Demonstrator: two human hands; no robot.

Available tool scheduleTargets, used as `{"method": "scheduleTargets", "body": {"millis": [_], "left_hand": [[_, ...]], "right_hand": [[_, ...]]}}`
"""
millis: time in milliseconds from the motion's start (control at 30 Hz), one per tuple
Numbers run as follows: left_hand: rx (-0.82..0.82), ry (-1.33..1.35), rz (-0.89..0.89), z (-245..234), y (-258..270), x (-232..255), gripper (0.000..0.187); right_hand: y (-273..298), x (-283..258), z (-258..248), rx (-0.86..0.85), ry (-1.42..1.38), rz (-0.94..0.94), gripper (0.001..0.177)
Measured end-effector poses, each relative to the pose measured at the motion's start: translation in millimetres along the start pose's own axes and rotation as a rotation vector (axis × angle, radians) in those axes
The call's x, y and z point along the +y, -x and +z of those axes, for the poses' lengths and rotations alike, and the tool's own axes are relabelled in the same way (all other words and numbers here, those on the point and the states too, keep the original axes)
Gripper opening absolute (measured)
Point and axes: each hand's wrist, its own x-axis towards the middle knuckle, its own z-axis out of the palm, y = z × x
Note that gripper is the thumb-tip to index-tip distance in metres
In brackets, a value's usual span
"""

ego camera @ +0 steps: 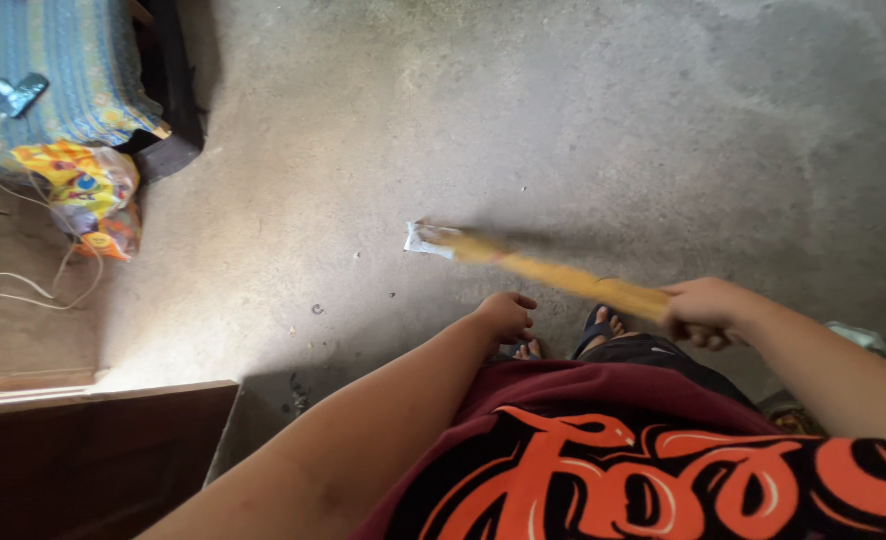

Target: The person sweeps the concrete floor with a broom, moving debris from under a furniture unit and around a motorcycle.

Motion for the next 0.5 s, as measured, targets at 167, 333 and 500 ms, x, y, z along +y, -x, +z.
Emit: {"method": "scheduleTargets", "body": {"millis": [167, 333, 500], "left_hand": [[0.006, -0.058, 0.003, -18.9, -36.7, -19.9, 0.053], [-0.188, -0.579, 0.154, -51.1, -67.5, -41.6, 0.059], [0.094, -0.106, -0.042, -39.1, -7.9, -10.9, 0.052]], "right_hand": [[-87.3, 63.5, -64.3, 0.233, -0.286, 0.137, 0.024], [-178.2, 79.1, -88.2, 0.207, -0.431, 0.257, 0.009], [-161.2, 42.5, 22.7, 0.014, 0.046, 0.207, 0.019]]}}
